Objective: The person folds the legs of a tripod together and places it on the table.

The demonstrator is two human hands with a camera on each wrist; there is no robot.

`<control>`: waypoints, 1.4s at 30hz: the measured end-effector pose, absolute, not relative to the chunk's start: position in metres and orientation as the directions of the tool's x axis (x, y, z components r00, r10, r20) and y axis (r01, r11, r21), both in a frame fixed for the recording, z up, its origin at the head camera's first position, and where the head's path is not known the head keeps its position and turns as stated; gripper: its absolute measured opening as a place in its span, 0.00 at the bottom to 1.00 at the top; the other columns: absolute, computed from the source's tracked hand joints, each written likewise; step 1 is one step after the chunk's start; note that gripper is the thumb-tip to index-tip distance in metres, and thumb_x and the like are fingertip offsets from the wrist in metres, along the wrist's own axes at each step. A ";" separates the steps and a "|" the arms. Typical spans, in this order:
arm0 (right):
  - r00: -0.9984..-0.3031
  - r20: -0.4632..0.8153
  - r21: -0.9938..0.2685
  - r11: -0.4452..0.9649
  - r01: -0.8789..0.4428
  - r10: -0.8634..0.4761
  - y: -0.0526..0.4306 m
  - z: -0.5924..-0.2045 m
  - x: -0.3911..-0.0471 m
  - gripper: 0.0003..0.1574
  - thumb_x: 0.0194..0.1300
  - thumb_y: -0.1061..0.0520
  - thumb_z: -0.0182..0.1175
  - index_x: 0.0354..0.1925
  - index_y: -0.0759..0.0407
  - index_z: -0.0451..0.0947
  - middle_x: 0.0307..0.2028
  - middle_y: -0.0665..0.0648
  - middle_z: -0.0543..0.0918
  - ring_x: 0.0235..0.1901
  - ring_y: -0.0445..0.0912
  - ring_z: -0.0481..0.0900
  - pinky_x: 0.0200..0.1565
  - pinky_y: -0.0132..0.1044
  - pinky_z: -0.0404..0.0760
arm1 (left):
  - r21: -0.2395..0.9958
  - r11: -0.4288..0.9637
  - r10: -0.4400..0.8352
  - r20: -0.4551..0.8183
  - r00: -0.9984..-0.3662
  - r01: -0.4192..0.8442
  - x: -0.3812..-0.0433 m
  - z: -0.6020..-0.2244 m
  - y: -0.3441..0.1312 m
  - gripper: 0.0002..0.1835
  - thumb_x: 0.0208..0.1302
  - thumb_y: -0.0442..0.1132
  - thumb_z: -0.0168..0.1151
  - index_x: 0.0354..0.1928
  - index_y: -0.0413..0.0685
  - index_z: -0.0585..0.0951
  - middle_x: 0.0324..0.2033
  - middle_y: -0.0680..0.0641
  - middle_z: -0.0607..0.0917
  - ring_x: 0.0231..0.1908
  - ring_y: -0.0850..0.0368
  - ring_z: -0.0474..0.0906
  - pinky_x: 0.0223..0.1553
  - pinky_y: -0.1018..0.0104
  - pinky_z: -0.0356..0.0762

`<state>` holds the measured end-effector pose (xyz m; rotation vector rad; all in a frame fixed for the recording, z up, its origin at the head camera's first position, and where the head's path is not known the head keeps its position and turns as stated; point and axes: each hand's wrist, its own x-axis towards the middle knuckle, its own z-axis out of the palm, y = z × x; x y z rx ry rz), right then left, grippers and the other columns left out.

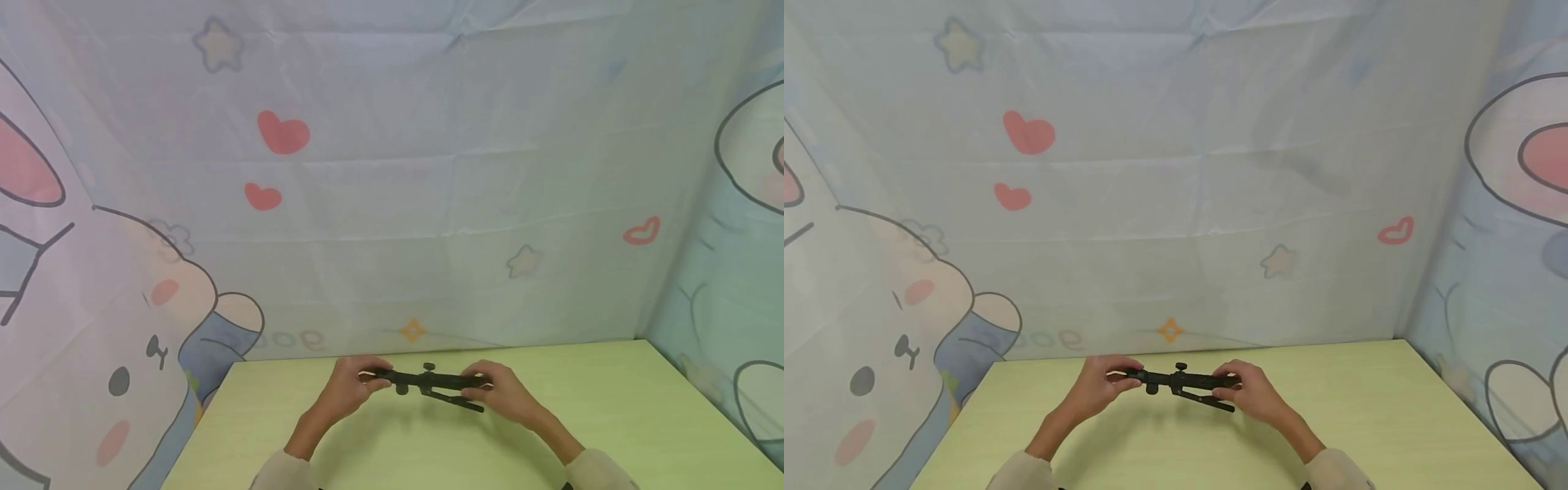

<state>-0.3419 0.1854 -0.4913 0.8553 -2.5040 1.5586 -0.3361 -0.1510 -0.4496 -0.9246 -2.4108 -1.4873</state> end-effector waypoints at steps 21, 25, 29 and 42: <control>-0.827 0.367 -0.752 0.388 -0.534 -0.426 0.187 -0.506 -0.345 0.12 0.64 0.66 0.72 0.46 0.65 0.83 0.43 0.59 0.84 0.41 0.50 0.87 0.42 0.32 0.89 | 0.666 0.476 0.519 0.314 -0.795 0.574 -0.341 -0.492 -0.150 0.12 0.62 0.25 0.72 0.47 0.41 0.88 0.44 0.44 0.87 0.43 0.48 0.86 0.41 0.75 0.86; -0.820 0.364 -0.752 0.380 -0.539 -0.442 0.188 -0.510 -0.345 0.13 0.63 0.67 0.72 0.45 0.67 0.83 0.42 0.61 0.84 0.39 0.50 0.87 0.39 0.33 0.89 | 0.671 0.483 0.525 0.291 -0.800 0.562 -0.342 -0.498 -0.149 0.12 0.62 0.24 0.72 0.46 0.40 0.88 0.44 0.44 0.87 0.44 0.49 0.86 0.41 0.75 0.86; -0.823 0.354 -0.750 0.390 -0.534 -0.444 0.189 -0.514 -0.346 0.14 0.61 0.67 0.73 0.45 0.68 0.83 0.42 0.62 0.84 0.38 0.52 0.88 0.39 0.31 0.89 | 0.659 0.494 0.533 0.286 -0.797 0.567 -0.343 -0.502 -0.147 0.12 0.62 0.22 0.71 0.46 0.40 0.88 0.44 0.44 0.87 0.43 0.49 0.85 0.40 0.75 0.86; -0.817 0.342 -0.724 0.425 -0.544 -0.464 0.189 -0.516 -0.347 0.11 0.60 0.68 0.74 0.42 0.66 0.84 0.41 0.61 0.85 0.38 0.51 0.88 0.38 0.32 0.89 | 0.609 0.546 0.558 0.247 -0.792 0.575 -0.343 -0.505 -0.144 0.12 0.61 0.23 0.72 0.45 0.40 0.88 0.42 0.44 0.88 0.41 0.52 0.86 0.38 0.75 0.85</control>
